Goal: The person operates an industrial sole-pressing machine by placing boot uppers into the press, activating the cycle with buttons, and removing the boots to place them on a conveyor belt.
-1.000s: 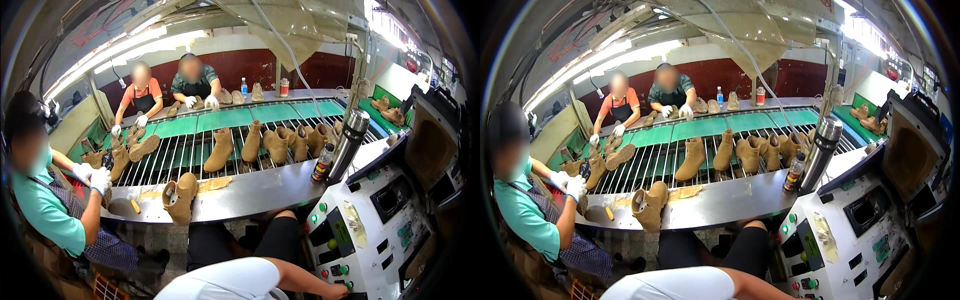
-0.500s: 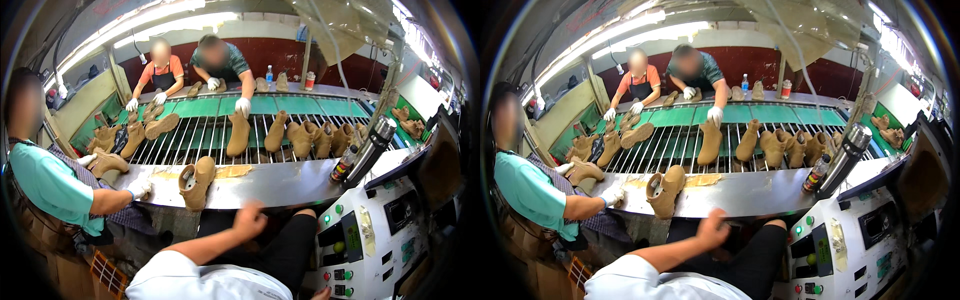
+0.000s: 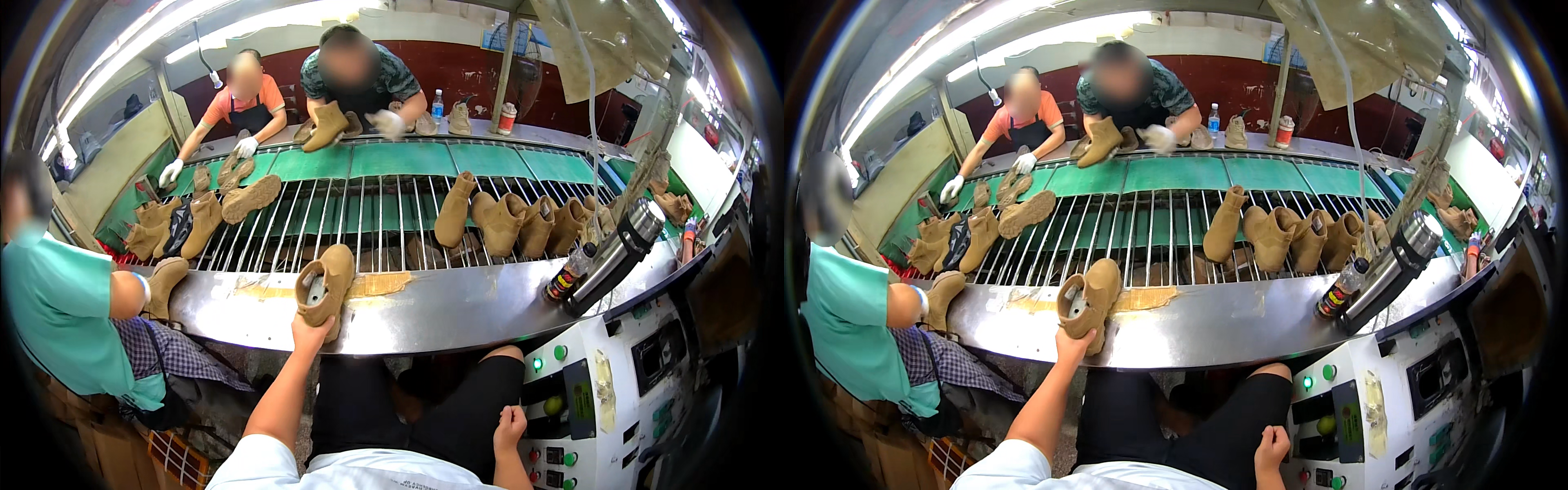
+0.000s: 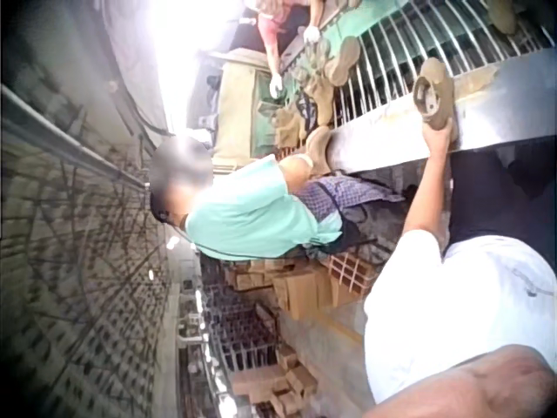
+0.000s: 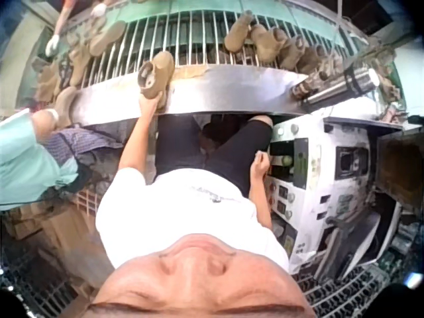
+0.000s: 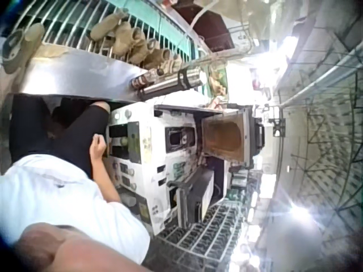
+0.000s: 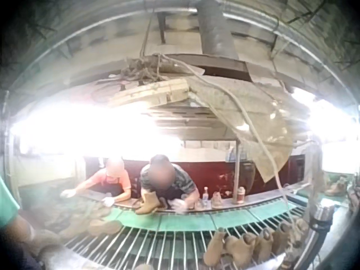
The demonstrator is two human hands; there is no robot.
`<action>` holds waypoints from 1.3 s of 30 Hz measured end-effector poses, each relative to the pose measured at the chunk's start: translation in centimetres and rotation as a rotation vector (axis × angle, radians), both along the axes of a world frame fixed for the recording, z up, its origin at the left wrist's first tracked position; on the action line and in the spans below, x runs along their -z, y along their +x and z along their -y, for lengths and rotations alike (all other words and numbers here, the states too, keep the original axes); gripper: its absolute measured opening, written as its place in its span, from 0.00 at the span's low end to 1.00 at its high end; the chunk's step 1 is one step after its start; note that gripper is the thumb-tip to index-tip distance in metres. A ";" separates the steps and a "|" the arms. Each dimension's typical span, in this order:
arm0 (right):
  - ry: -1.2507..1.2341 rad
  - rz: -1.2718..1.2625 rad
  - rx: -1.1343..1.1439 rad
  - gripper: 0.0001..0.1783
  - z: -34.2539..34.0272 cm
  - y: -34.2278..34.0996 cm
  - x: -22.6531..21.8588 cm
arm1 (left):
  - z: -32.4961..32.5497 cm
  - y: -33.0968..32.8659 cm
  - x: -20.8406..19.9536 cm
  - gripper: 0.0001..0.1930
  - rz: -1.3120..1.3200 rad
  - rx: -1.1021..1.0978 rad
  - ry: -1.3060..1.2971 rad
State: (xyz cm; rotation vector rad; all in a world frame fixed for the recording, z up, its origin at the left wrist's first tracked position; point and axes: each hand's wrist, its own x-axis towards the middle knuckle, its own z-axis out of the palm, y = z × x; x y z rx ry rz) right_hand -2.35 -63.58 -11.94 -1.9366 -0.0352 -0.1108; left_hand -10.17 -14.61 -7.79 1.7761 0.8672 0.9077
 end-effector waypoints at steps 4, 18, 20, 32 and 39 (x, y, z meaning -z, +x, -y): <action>-0.003 -0.063 0.012 0.15 -0.6 0.7 -0.6 | -1.4 8.0 1.5 0.26 0.201 -0.004 -0.089; -0.342 0.275 -0.591 0.12 -20.1 13.3 -3.9 | -7.6 25.4 4.8 0.45 -0.007 0.091 0.205; -0.413 0.234 -0.591 0.12 -25.0 15.0 -3.7 | -8.9 23.7 2.9 0.47 -0.049 0.338 0.223; -0.650 0.385 -0.731 0.14 -30.8 17.0 -1.0 | -49.0 12.3 1.4 0.52 -1.155 -0.389 0.867; -0.743 0.315 -0.819 0.11 -31.5 18.6 -2.2 | -55.4 13.3 4.1 0.44 -1.479 -0.461 0.760</action>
